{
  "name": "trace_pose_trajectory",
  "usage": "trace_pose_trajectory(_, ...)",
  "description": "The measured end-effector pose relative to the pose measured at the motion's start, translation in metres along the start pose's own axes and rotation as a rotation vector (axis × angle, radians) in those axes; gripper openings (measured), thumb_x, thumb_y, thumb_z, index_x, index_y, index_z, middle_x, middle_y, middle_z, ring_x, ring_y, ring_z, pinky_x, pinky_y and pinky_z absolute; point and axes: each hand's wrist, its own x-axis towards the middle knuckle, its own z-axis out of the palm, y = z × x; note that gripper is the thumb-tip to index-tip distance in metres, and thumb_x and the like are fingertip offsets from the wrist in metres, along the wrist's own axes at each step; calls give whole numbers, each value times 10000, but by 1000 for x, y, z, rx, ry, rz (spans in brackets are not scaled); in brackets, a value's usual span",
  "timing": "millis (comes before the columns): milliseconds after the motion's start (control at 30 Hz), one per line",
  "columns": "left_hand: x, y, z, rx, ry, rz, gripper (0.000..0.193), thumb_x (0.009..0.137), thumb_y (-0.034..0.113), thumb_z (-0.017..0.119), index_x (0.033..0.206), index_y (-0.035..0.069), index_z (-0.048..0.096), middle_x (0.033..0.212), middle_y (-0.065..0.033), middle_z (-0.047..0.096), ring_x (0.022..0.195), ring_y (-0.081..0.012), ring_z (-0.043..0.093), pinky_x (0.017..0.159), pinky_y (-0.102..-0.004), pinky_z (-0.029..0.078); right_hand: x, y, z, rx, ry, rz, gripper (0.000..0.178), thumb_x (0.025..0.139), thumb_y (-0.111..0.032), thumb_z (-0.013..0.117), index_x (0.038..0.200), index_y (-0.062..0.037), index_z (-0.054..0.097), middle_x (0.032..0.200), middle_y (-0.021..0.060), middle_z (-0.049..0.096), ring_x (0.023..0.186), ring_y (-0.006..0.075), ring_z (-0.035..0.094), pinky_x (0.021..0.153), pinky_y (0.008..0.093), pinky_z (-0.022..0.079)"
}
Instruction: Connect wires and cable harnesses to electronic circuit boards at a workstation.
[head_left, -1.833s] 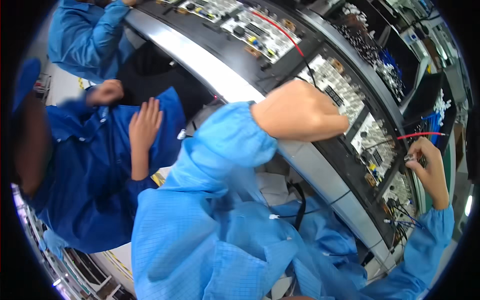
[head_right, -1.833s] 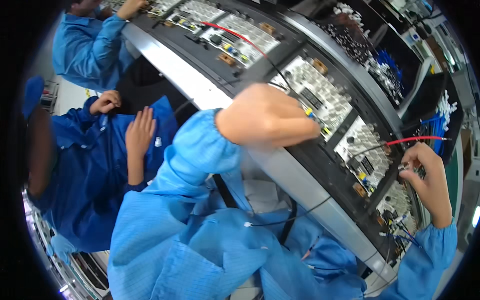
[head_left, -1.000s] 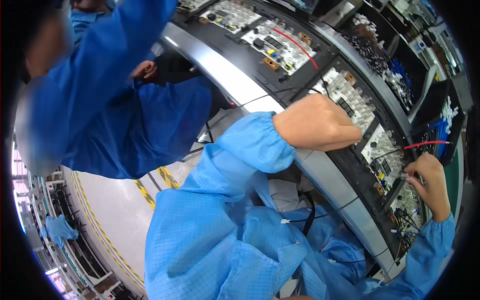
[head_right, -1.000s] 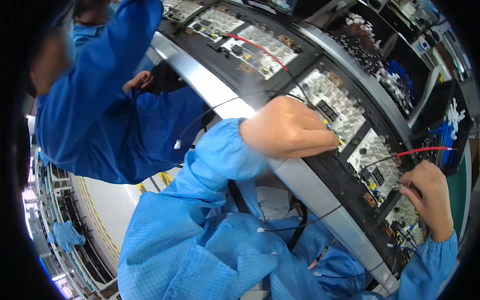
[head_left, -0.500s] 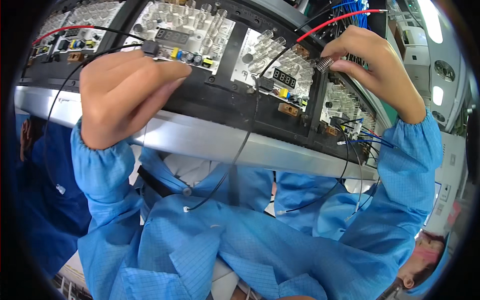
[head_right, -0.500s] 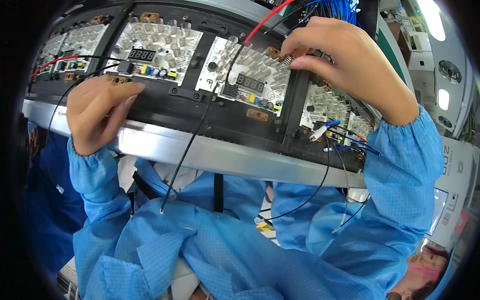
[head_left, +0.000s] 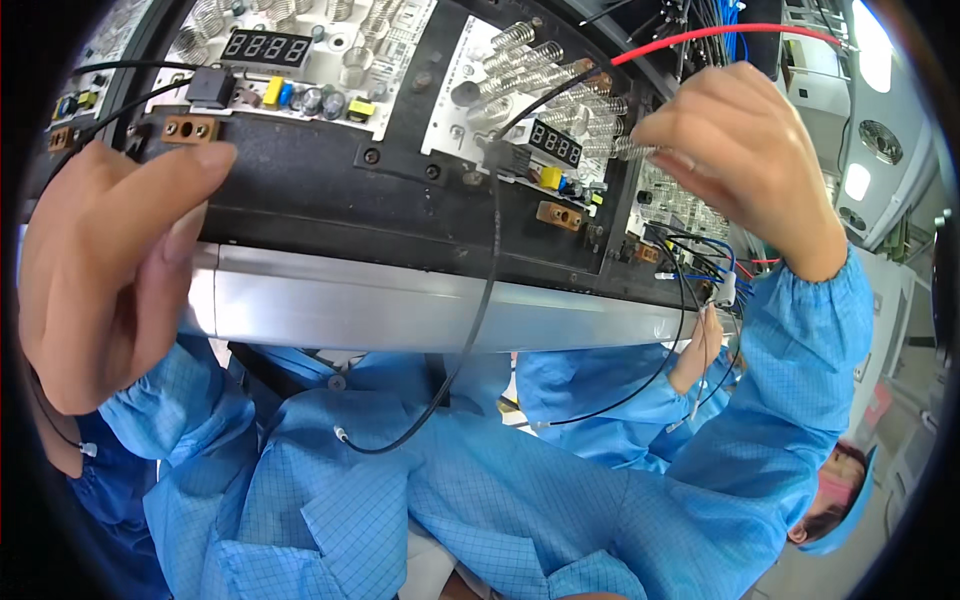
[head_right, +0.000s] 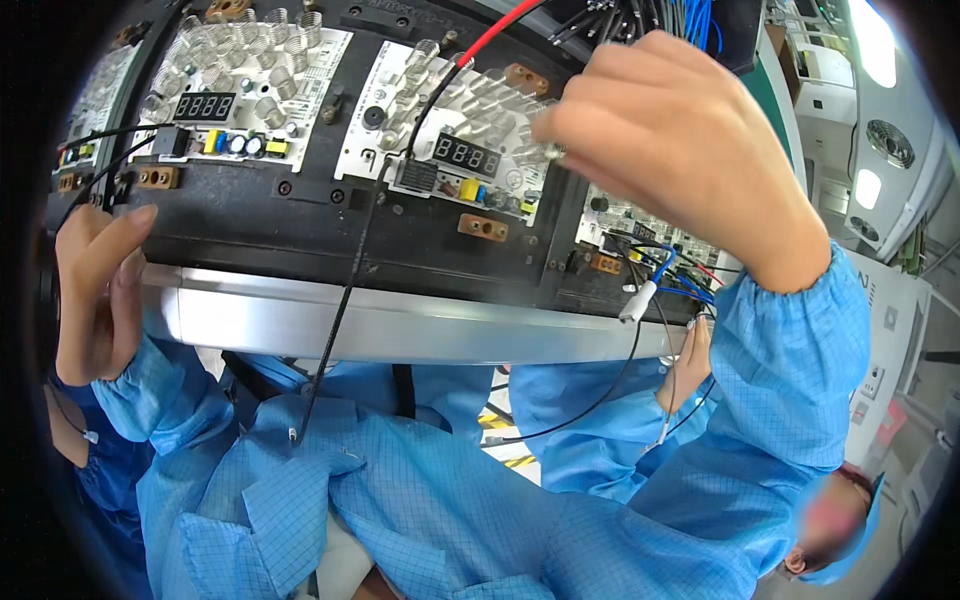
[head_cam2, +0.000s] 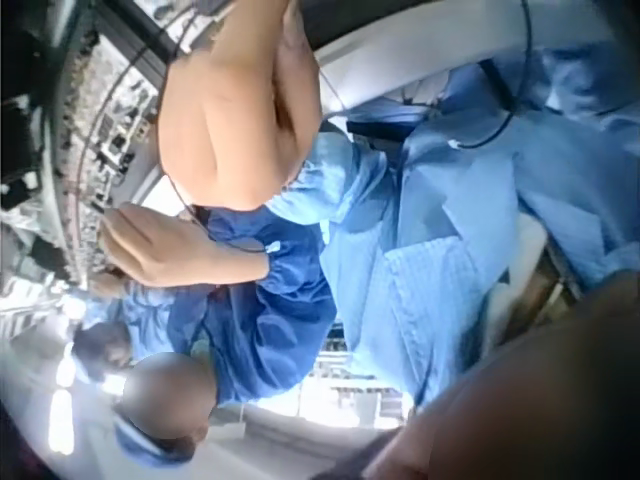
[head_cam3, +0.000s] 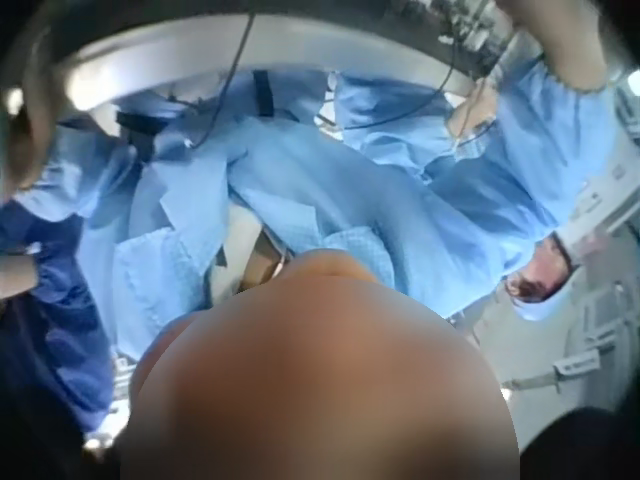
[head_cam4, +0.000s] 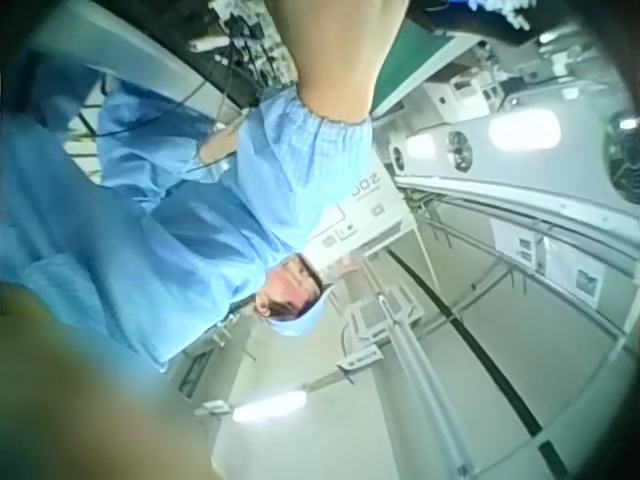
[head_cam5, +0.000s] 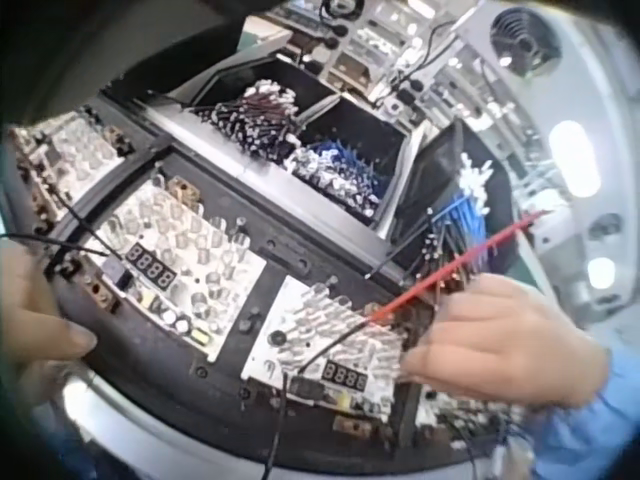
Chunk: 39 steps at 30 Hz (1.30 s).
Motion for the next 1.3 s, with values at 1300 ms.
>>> trace_pose_trajectory(1300, -9, 3, -6, -62, -64, -109, 351, 850, -84, 536, 1198, -45, 559, 740, -124, 533, 628, -207, 506, 565, -307, 398, 4, -6, 34, -80, -112, -88, 190, 672, -143, 720, 844, -105, 649, 650, -14, 447, 624, 135, 485, 494, 278, 414)
